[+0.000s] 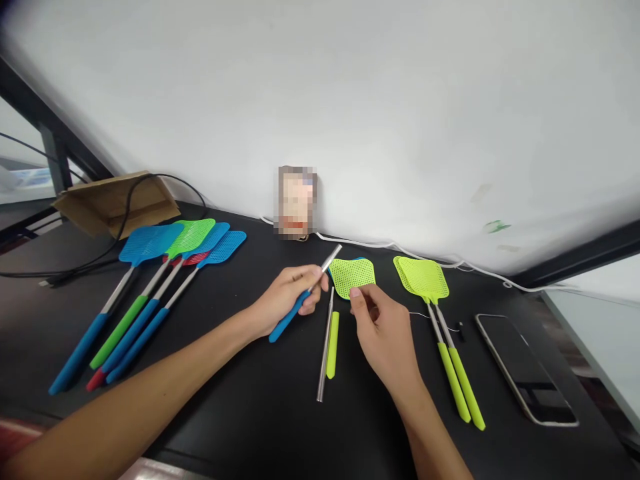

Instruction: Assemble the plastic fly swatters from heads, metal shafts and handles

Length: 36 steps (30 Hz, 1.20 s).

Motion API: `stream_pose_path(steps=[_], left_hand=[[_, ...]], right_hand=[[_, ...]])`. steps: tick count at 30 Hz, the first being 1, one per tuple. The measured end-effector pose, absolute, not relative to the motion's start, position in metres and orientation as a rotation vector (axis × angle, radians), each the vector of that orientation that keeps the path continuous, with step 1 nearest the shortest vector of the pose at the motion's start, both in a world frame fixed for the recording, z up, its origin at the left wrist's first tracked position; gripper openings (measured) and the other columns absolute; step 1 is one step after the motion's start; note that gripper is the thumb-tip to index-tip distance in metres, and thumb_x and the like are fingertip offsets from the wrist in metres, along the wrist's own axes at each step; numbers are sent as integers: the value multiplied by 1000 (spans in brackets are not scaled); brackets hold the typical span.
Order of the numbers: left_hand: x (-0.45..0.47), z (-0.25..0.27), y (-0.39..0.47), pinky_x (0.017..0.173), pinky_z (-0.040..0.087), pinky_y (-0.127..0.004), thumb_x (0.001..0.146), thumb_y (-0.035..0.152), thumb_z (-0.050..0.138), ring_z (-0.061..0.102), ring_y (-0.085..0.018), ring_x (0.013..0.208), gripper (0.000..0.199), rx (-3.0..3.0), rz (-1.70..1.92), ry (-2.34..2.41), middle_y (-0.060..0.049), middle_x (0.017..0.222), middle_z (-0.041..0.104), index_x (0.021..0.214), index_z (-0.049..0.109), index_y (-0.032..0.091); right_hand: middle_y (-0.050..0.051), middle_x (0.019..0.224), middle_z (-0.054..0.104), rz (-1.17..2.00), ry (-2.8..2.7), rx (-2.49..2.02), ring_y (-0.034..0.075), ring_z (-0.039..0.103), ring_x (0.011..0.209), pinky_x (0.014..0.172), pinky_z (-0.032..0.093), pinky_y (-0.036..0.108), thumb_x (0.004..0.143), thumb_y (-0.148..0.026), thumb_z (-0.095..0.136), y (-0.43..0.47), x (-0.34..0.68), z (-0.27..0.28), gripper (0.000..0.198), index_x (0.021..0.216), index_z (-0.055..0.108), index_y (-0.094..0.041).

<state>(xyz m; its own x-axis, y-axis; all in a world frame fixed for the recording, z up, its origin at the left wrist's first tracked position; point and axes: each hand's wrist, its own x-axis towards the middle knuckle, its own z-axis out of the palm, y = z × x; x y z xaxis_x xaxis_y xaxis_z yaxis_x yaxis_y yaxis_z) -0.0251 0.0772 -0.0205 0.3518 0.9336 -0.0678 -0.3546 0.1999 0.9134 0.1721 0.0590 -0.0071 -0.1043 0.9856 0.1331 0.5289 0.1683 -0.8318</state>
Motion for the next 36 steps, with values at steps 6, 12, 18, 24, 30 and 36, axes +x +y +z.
stream_pose_path(steps=[6, 12, 18, 24, 30, 36], left_hand=[[-21, -14, 65, 44, 30, -20, 100, 50, 46, 37, -6, 41, 41, 1173, 693, 665, 7, 52, 41, 82, 58, 15], [-26, -5, 62, 38, 30, -18, 97, 59, 45, 33, -6, 41, 46, 1318, 545, 723, 7, 52, 40, 79, 53, 17], [-23, -5, 60, 37, 31, -16, 94, 62, 50, 35, -6, 43, 49, 1396, 372, 666, 5, 54, 44, 75, 53, 17], [-24, -9, 64, 35, 28, -16, 96, 60, 47, 31, -5, 38, 46, 1273, 605, 663, 8, 50, 39, 79, 50, 18], [-27, -3, 67, 36, 27, -16, 95, 61, 49, 31, -5, 40, 47, 1297, 519, 659, 8, 52, 38, 78, 50, 17], [-18, -4, 61, 39, 31, -16, 97, 51, 49, 41, -7, 46, 42, 1527, 363, 613, 3, 56, 46, 74, 54, 17]], right_hand=[[-1, 71, 51, 1337, -1222, -1054, 11, 46, 58, 49, 36, 25, 94, -47, 66, 53, 156, -9, 29, 82, 66, -20], [-4, 61, 47, 1200, -941, -1044, 8, 40, 53, 45, 30, 21, 85, -31, 76, 69, 186, -5, 15, 81, 70, -18], [-5, 55, 41, 768, -593, -1042, 10, 37, 52, 42, 31, 21, 78, -21, 71, 91, 264, 12, 12, 68, 65, -19], [-5, 56, 43, 1098, -1000, -1055, 8, 36, 50, 44, 26, 23, 83, -35, 77, 59, 161, -1, 18, 80, 73, -18], [-3, 59, 47, 954, -885, -1057, 8, 39, 51, 45, 26, 25, 79, -29, 77, 69, 188, 5, 13, 76, 74, -17], [-2, 54, 36, 500, -405, -1067, 9, 33, 48, 41, 22, 28, 82, -8, 55, 93, 293, 20, 32, 53, 62, -21]])
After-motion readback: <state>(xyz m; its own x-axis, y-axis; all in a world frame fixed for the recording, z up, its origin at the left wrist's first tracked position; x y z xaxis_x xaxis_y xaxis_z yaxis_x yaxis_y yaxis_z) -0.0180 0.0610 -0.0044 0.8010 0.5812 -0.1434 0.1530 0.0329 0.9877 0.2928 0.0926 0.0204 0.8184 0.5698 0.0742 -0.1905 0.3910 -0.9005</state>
